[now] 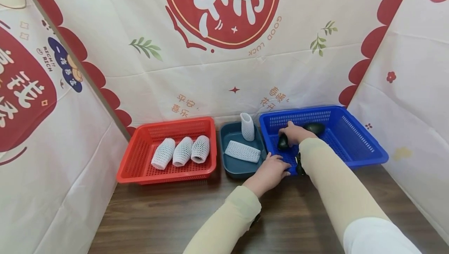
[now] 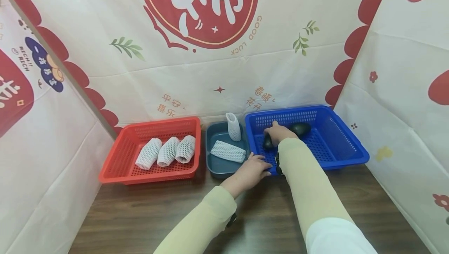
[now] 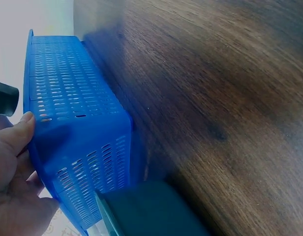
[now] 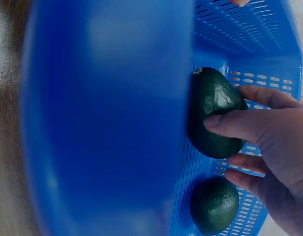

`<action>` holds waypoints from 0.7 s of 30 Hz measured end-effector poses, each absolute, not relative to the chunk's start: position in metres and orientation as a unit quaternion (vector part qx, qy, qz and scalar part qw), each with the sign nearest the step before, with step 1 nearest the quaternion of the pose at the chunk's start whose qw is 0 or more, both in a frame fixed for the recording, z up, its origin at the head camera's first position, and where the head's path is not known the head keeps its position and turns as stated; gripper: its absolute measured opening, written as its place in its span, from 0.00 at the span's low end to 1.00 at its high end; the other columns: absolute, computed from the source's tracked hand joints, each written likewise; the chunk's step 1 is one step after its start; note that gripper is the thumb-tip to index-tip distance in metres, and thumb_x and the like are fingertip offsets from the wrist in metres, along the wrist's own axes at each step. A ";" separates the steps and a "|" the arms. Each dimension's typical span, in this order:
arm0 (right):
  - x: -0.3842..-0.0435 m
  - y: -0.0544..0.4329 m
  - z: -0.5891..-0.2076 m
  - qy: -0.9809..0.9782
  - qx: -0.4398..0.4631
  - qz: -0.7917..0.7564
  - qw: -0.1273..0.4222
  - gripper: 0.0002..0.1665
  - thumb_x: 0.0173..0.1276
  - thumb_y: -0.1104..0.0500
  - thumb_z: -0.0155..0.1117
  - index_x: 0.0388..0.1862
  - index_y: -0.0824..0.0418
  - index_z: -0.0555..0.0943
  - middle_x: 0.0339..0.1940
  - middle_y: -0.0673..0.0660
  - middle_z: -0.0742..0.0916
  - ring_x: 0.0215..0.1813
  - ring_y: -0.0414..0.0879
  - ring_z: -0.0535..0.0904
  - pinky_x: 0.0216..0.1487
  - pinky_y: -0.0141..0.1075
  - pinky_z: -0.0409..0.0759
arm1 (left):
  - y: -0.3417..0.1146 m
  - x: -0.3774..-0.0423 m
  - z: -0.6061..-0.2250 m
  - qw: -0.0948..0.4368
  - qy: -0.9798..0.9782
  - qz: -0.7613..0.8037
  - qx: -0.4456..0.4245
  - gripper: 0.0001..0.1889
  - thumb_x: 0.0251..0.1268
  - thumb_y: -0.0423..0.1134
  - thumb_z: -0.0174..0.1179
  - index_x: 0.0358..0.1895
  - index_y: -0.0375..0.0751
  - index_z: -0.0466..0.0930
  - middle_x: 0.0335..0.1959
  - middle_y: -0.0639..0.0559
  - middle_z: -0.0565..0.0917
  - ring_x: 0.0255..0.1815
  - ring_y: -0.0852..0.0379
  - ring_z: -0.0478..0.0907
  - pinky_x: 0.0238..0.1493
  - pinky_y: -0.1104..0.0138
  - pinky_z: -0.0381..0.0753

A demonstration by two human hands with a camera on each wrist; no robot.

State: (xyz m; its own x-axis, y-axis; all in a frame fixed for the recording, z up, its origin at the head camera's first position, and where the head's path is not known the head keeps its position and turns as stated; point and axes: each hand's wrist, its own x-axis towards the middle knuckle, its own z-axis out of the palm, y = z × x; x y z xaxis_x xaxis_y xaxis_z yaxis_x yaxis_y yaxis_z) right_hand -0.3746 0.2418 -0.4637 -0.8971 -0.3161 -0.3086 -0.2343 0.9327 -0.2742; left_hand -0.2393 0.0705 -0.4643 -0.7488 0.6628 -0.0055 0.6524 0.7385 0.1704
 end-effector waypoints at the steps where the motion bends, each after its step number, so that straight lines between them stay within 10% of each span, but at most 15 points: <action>1: -0.374 0.242 -0.463 0.967 -0.148 -0.105 0.178 0.32 0.58 0.74 0.68 0.62 0.61 0.76 0.68 0.80 0.59 0.57 0.73 0.70 0.52 0.62 0.73 | 0.070 -0.239 -0.464 0.033 0.932 0.080 0.352 0.17 0.72 0.49 0.53 0.59 0.55 0.82 0.53 0.65 0.83 0.67 0.61 0.66 0.71 0.52 0.56; 14: -0.377 0.247 -0.456 0.943 -0.143 -0.114 0.278 0.40 0.59 0.57 0.74 0.67 0.67 0.69 0.63 0.73 0.74 0.62 0.69 0.70 0.58 0.65 0.68 | 0.071 -0.240 -0.464 0.039 0.937 0.089 0.335 0.17 0.71 0.51 0.54 0.58 0.56 0.82 0.52 0.66 0.83 0.68 0.62 0.65 0.72 0.53 0.54; 21: -0.372 0.253 -0.441 0.951 -0.175 -0.097 0.236 0.37 0.65 0.48 0.68 0.66 0.66 0.70 0.62 0.74 0.74 0.60 0.70 0.70 0.56 0.63 0.70 | 0.072 -0.240 -0.467 0.033 0.938 0.081 0.335 0.17 0.70 0.51 0.55 0.58 0.57 0.82 0.51 0.67 0.83 0.66 0.63 0.67 0.71 0.53 0.56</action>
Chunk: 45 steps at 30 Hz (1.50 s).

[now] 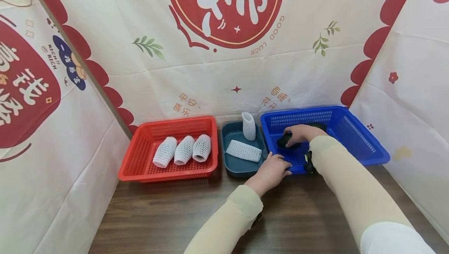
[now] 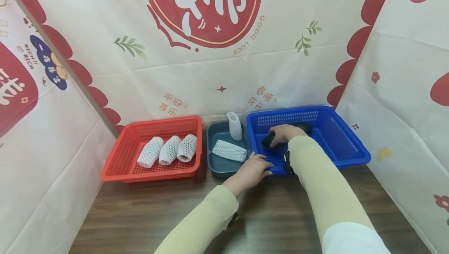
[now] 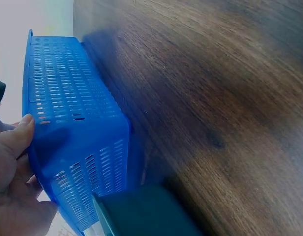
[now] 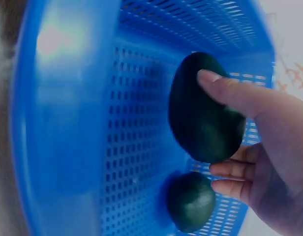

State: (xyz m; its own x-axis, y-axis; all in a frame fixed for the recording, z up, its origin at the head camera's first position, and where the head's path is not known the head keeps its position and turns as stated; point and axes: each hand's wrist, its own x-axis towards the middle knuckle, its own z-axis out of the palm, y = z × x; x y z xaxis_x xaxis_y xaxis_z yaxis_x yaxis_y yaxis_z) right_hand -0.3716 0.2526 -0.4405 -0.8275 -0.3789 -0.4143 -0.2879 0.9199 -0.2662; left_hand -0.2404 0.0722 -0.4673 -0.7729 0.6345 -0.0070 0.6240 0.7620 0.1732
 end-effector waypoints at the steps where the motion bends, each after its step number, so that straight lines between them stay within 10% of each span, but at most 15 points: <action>1: -0.370 0.254 -0.437 0.952 -0.180 -0.100 0.225 0.37 0.65 0.47 0.68 0.66 0.66 0.71 0.61 0.74 0.74 0.60 0.70 0.70 0.55 0.63 0.70 | 0.072 -0.240 -0.467 0.032 0.938 0.080 0.336 0.17 0.70 0.51 0.55 0.58 0.57 0.82 0.50 0.67 0.83 0.65 0.63 0.68 0.71 0.53 0.56; 17: -0.329 0.267 -0.410 0.944 -0.146 -0.294 0.029 0.47 0.69 0.36 0.58 0.73 0.63 0.58 0.64 0.72 0.71 0.59 0.66 0.71 0.52 0.62 0.73 | 0.074 -0.242 -0.468 0.018 0.939 0.073 0.335 0.17 0.70 0.51 0.55 0.57 0.58 0.83 0.50 0.67 0.83 0.61 0.65 0.70 0.71 0.56 0.57; 32: -0.256 0.247 -0.411 0.880 0.007 -0.454 -0.138 0.38 0.74 0.32 0.40 0.62 0.61 0.74 0.45 0.67 0.81 0.36 0.56 0.75 0.30 0.43 0.75 | 0.068 -0.253 -0.465 0.014 0.935 0.072 0.346 0.20 0.68 0.55 0.56 0.61 0.58 0.80 0.56 0.65 0.81 0.66 0.64 0.67 0.71 0.60 0.57; 39: -0.233 0.226 -0.418 0.850 0.008 -0.496 -0.177 0.29 0.75 0.37 0.46 0.53 0.59 0.79 0.25 0.60 0.78 0.21 0.47 0.72 0.20 0.35 0.73 | 0.046 -0.253 -0.454 0.008 0.911 0.311 0.272 0.37 0.60 0.58 0.64 0.71 0.48 0.68 0.58 0.60 0.80 0.66 0.61 0.68 0.65 0.64 0.67; 45: -0.220 0.208 -0.429 0.835 -0.010 -0.521 -0.177 0.22 0.77 0.45 0.50 0.54 0.58 0.79 0.33 0.59 0.81 0.23 0.45 0.73 0.21 0.34 0.75 | 0.019 -0.241 -0.439 0.006 0.807 0.557 0.194 0.28 0.60 0.47 0.68 0.64 0.46 0.77 0.49 0.57 0.83 0.50 0.62 0.80 0.52 0.70 0.78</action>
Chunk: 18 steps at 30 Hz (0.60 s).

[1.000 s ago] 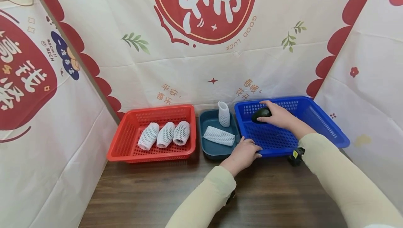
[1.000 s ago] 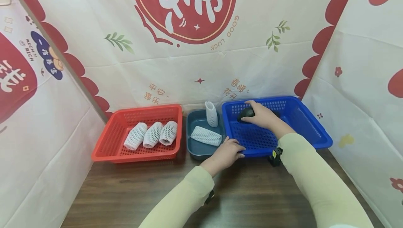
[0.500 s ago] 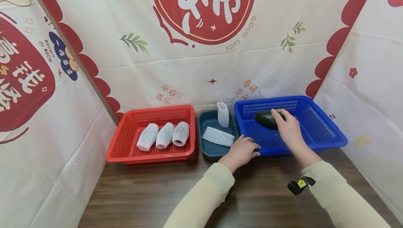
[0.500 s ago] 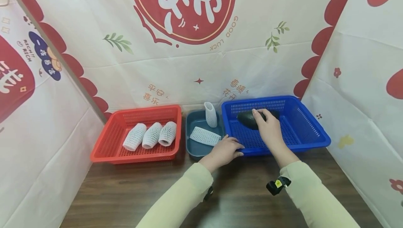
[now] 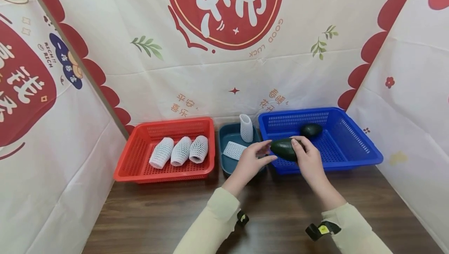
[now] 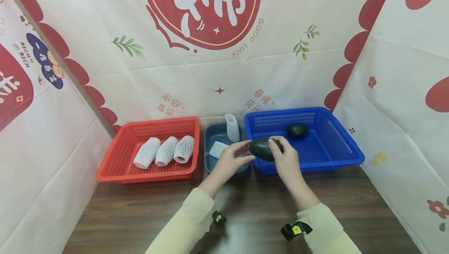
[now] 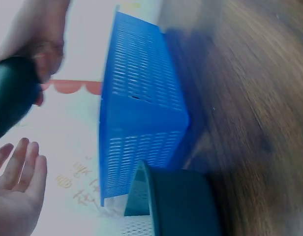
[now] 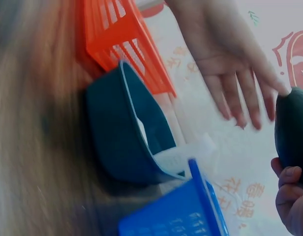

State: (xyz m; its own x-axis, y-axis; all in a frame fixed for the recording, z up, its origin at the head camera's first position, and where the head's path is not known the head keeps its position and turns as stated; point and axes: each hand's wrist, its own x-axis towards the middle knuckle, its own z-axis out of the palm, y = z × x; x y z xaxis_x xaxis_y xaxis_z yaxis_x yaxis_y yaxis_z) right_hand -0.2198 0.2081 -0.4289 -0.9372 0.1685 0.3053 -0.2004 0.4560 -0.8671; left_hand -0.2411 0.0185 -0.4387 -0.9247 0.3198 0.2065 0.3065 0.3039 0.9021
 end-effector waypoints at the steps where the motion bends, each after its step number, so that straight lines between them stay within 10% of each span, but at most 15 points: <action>1: -0.217 0.205 -0.431 -0.830 0.013 0.530 0.173 0.21 0.77 0.46 0.51 0.55 0.58 0.79 0.36 0.60 0.81 0.24 0.45 0.73 0.21 0.35 0.75 | 0.014 -0.239 -0.438 0.004 0.788 0.587 0.185 0.25 0.60 0.44 0.68 0.62 0.45 0.79 0.47 0.56 0.83 0.48 0.62 0.81 0.50 0.71 0.78; 18: -0.187 0.168 -0.469 -0.785 0.059 0.616 0.027 0.22 0.74 0.53 0.58 0.61 0.61 0.72 0.47 0.67 0.81 0.37 0.50 0.79 0.30 0.41 0.82 | -0.038 -0.196 -0.469 -0.001 0.727 0.682 0.079 0.12 0.64 0.35 0.65 0.50 0.40 0.86 0.45 0.49 0.86 0.46 0.54 0.82 0.47 0.65 0.82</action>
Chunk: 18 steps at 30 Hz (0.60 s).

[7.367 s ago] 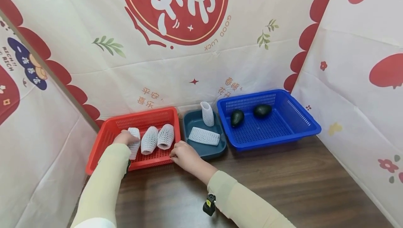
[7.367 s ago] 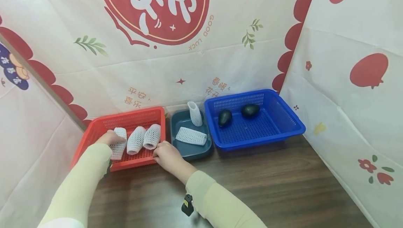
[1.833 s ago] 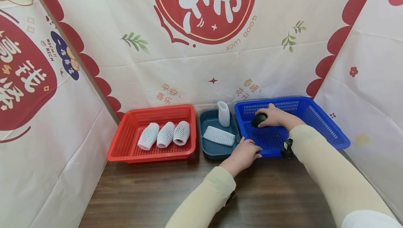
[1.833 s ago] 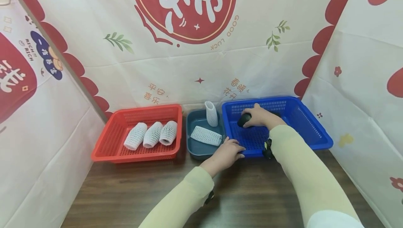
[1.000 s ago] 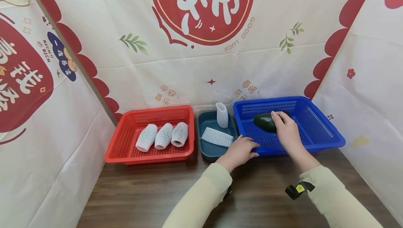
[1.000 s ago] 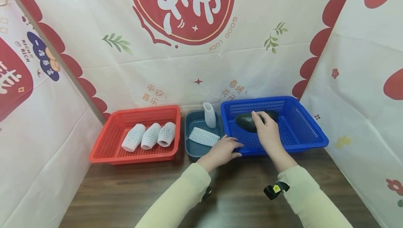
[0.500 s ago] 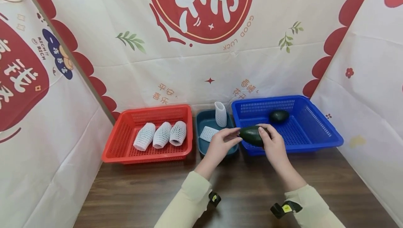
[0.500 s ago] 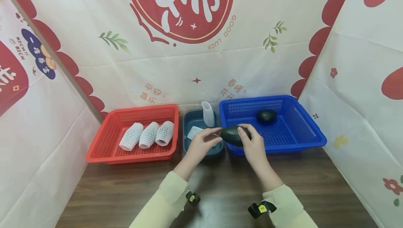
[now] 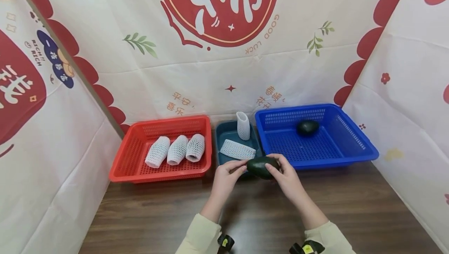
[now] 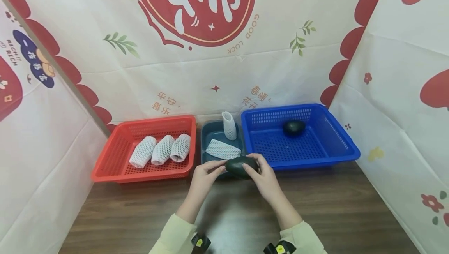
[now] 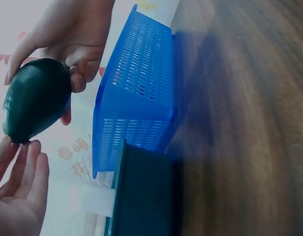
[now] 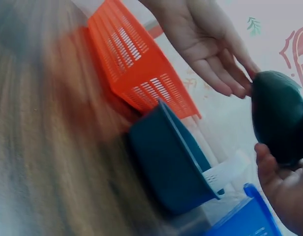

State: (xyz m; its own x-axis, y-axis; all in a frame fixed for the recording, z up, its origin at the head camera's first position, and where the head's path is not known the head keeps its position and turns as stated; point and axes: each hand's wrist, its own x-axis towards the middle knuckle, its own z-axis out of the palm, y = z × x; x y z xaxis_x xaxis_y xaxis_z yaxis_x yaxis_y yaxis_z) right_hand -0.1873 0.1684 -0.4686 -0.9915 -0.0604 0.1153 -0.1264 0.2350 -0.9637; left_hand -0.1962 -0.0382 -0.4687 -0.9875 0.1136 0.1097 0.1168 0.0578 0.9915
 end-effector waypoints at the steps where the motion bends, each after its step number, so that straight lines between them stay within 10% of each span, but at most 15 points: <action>1: -0.187 0.167 -0.471 -0.780 0.071 0.621 0.020 0.21 0.74 0.54 0.58 0.61 0.62 0.72 0.48 0.67 0.81 0.36 0.50 0.79 0.30 0.42 0.81 | -0.041 -0.194 -0.471 -0.002 -0.718 -0.692 -0.074 0.12 0.65 0.33 0.64 0.50 0.37 0.86 0.44 0.47 0.86 0.45 0.53 0.83 0.46 0.65 0.82; 12: -0.173 0.169 -0.498 -0.763 0.168 0.623 -0.041 0.28 0.71 0.61 0.60 0.68 0.65 0.69 0.62 0.65 0.73 0.55 0.48 0.76 0.48 0.35 0.80 | -0.057 -0.174 -0.503 -0.007 -0.692 -0.722 0.005 0.11 0.65 0.26 0.60 0.49 0.27 0.83 0.41 0.38 0.86 0.39 0.44 0.85 0.43 0.63 0.83; 18: -0.172 0.169 -0.523 -0.737 0.096 0.664 -0.083 0.27 0.66 0.62 0.67 0.60 0.69 0.72 0.54 0.68 0.80 0.42 0.48 0.83 0.45 0.40 0.82 | -0.062 -0.169 -0.522 -0.002 -0.702 -0.711 0.043 0.09 0.64 0.29 0.63 0.44 0.29 0.86 0.36 0.41 0.87 0.36 0.50 0.86 0.41 0.64 0.83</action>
State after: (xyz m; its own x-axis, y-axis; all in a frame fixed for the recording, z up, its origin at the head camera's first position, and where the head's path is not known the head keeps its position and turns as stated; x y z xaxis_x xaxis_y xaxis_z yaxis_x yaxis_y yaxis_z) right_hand -0.1721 0.1686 -0.5226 -0.9675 -0.2527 0.0054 -0.0315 0.0991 -0.9946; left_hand -0.1693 -0.0622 -0.5220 -0.9963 -0.0575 -0.0644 -0.0637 -0.0136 0.9979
